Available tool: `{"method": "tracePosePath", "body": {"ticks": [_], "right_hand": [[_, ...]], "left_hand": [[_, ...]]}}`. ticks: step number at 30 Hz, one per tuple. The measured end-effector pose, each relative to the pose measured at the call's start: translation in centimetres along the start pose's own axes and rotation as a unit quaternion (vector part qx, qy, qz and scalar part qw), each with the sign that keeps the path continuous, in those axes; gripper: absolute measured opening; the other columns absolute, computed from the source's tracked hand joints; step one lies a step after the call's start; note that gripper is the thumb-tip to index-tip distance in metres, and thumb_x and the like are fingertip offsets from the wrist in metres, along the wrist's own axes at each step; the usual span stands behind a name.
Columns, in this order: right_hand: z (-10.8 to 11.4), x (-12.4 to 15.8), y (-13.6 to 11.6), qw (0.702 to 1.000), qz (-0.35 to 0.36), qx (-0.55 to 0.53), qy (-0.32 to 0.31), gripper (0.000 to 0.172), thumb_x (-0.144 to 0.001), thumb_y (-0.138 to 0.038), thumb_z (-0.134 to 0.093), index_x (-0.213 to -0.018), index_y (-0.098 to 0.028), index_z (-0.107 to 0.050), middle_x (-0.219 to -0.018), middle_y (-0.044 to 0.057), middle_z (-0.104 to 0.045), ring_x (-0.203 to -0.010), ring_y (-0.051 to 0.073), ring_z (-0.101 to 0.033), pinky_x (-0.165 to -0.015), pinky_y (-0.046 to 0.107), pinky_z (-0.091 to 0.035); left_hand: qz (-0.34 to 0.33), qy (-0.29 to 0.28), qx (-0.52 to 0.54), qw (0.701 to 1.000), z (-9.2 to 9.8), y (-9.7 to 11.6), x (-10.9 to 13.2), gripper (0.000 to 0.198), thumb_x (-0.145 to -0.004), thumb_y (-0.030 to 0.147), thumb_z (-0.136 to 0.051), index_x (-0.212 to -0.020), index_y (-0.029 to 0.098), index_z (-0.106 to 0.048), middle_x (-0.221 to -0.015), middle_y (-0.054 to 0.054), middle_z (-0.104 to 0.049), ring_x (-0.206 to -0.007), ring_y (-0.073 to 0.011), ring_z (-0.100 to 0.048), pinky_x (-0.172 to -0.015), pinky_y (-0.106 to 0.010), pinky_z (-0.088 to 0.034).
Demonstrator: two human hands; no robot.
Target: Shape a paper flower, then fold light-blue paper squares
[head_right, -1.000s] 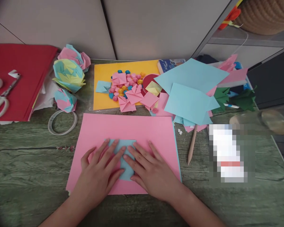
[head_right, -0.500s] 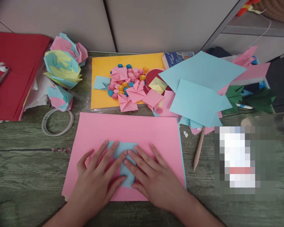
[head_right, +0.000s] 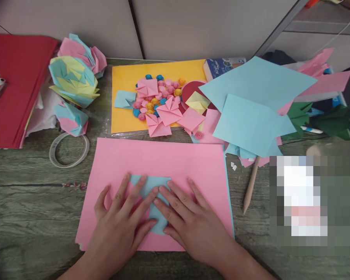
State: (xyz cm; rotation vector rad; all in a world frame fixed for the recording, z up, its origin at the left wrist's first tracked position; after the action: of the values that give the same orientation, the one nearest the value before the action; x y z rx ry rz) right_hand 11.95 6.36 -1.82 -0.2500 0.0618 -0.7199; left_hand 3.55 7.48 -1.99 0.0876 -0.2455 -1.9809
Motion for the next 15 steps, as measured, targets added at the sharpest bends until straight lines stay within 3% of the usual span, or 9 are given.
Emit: {"method": "tracePosePath", "body": {"ticks": [15], "right_hand": [[0.03,0.04,0.12,1.000,-0.008,-0.007,-0.003,0.048,-0.086,-0.031,-0.044,-0.132,-0.022,-0.033,-0.141,0.002,-0.029,-0.131,0.022,-0.020,-0.109,0.049,-0.005]], "left_hand": [[0.004,-0.017,0.004,1.000,0.08,-0.09,-0.15,0.056,-0.079,0.052,-0.045,-0.131,0.035,-0.034,-0.140,0.000,-0.030,-0.129,-0.0339,-0.020,-0.098,-0.057,-0.011]]}}
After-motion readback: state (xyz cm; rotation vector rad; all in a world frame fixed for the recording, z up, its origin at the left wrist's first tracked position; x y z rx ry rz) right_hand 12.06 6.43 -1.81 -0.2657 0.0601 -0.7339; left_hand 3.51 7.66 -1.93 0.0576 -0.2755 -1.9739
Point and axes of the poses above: each hand's wrist, its own x-axis away from the middle knuckle, its own z-axis out of the back of the hand, y = z × x, the point moved 10 cm from there along -x, towards the middle knuckle
